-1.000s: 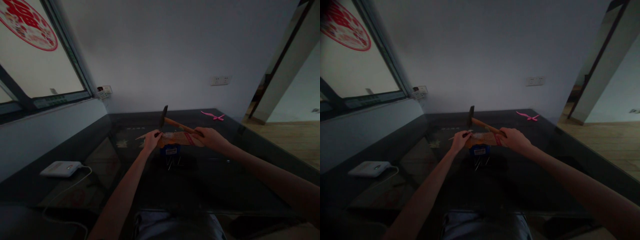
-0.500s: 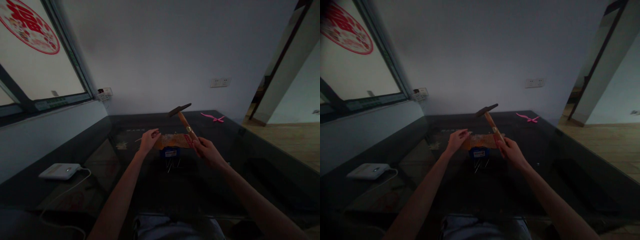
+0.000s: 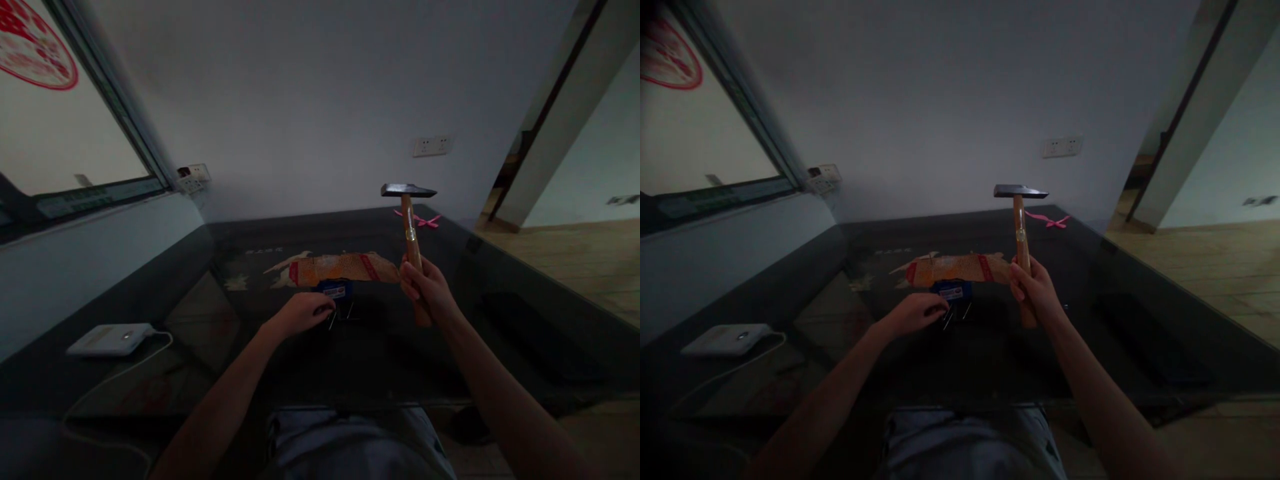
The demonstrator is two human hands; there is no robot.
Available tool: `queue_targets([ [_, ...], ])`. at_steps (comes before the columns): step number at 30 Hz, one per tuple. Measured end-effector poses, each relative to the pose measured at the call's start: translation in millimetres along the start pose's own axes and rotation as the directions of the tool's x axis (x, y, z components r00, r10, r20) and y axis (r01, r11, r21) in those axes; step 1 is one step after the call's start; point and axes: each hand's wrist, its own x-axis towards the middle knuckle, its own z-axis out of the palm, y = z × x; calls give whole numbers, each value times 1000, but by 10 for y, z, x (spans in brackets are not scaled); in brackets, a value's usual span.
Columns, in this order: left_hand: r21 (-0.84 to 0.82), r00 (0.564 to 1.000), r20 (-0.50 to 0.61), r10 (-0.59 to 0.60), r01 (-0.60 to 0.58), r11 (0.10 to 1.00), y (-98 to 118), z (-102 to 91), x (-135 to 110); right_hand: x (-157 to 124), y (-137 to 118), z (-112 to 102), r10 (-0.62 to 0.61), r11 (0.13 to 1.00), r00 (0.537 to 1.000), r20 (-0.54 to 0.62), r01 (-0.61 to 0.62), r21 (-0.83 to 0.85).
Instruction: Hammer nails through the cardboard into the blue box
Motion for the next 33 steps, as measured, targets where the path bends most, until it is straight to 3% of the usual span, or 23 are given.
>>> queue_targets([
  [7, 141, 995, 96, -18, 4, 990, -108, 49, -3, 24, 7, -8, 39, 999, 999, -1, -39, 2],
  [16, 187, 984, 177, -9, -24, 982, -137, 34, -6, 25, 36, -8, 64, 998, 998, 14, -64, 23],
  [25, 176, 971, 187, -149, 116, 977, -159, 46, -42, 56, 108, -28, 71, 994, 997, 17, -72, 88],
  [28, 89, 959, 216, -183, 167, 982, -144, 2, -37, 70, 137, -52, 69, 993, 998, 13, -70, 95],
  [33, -281, 948, 268, -174, 250, 927, -85, -138, -43, 57, 134, -46, 60, 995, 998, 11, -61, 85],
])
